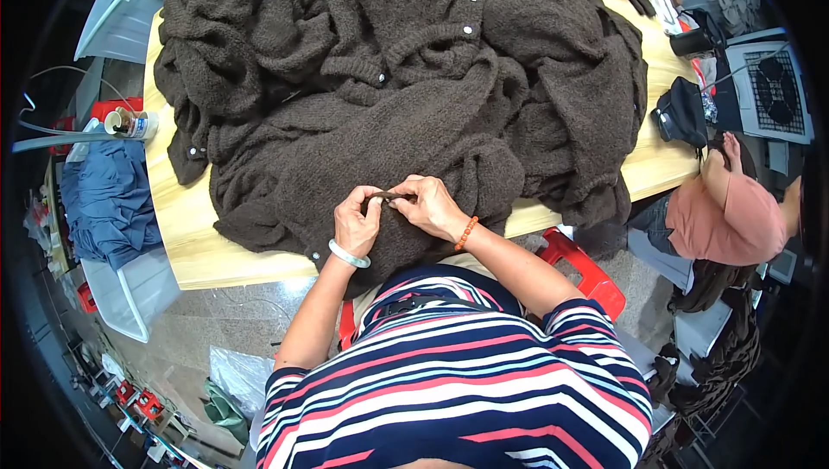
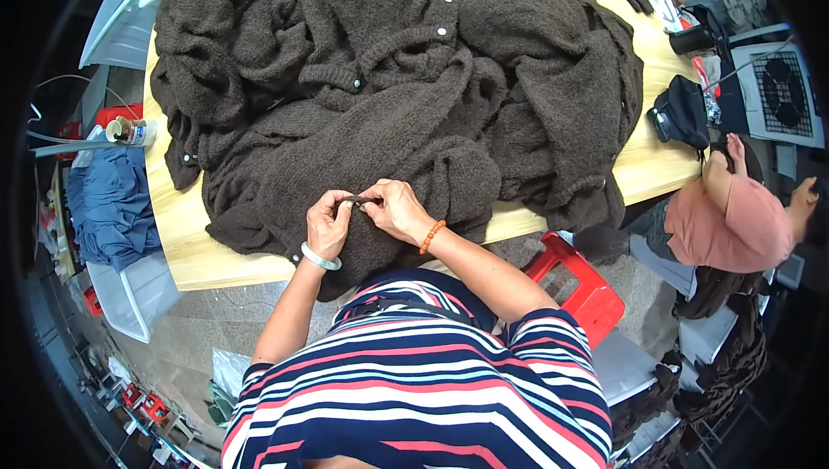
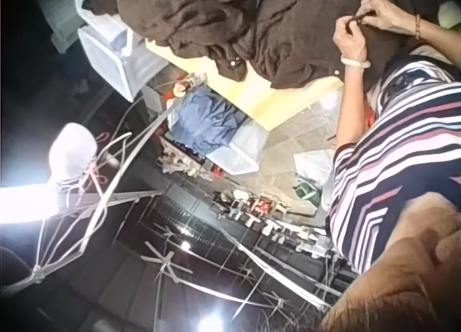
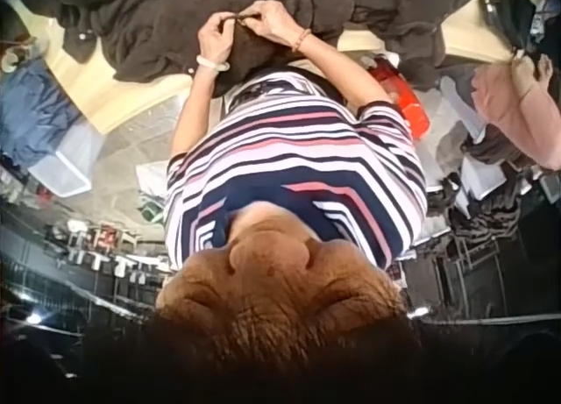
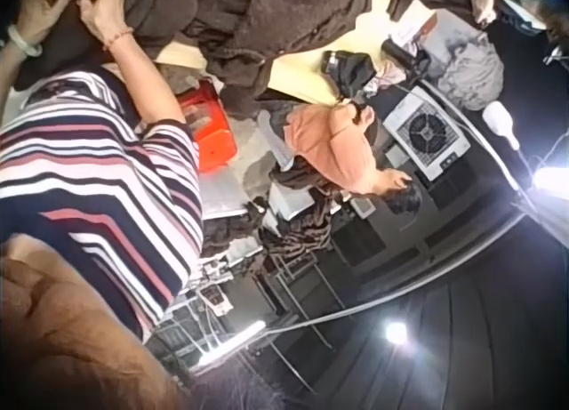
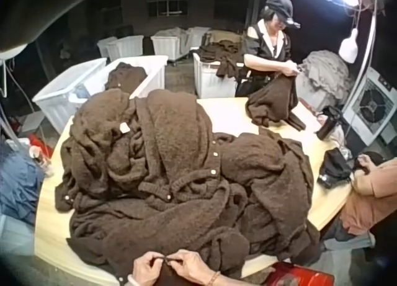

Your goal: Buttoning and inspecting dark brown knitted sweaters on a workbench.

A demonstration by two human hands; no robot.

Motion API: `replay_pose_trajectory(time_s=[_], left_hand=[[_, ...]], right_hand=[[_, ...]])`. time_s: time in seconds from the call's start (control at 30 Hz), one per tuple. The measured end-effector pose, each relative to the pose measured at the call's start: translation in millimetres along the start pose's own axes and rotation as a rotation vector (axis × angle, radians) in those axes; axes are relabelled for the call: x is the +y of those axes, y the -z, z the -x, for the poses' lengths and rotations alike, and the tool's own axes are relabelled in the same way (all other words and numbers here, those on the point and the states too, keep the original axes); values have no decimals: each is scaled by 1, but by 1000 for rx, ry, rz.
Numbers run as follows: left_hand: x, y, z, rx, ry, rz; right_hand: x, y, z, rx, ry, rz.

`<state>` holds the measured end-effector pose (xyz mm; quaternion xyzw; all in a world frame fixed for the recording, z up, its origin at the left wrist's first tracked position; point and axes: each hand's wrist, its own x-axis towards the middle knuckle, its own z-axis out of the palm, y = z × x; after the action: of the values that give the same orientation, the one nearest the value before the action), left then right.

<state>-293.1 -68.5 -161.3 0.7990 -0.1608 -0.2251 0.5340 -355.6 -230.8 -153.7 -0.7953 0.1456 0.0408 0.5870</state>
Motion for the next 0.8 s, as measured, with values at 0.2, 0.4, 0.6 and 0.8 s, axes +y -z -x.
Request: replay_pose_trajectory(time_s=[0.2, 0.4, 0.6, 0.8], left_hand=[[10, 5, -1, -27, -31, -84], [3, 6, 1, -81, 44, -20], [1, 9, 3, -81, 56, 5], [6, 14, -4, -134, 128, 12]], right_hand=[[-1, 1, 3, 19, 73, 28], [-2, 0, 5, 42, 287, 251], [-3, 11, 2, -92, 324, 176], [-8, 20, -3, -201, 183, 98]])
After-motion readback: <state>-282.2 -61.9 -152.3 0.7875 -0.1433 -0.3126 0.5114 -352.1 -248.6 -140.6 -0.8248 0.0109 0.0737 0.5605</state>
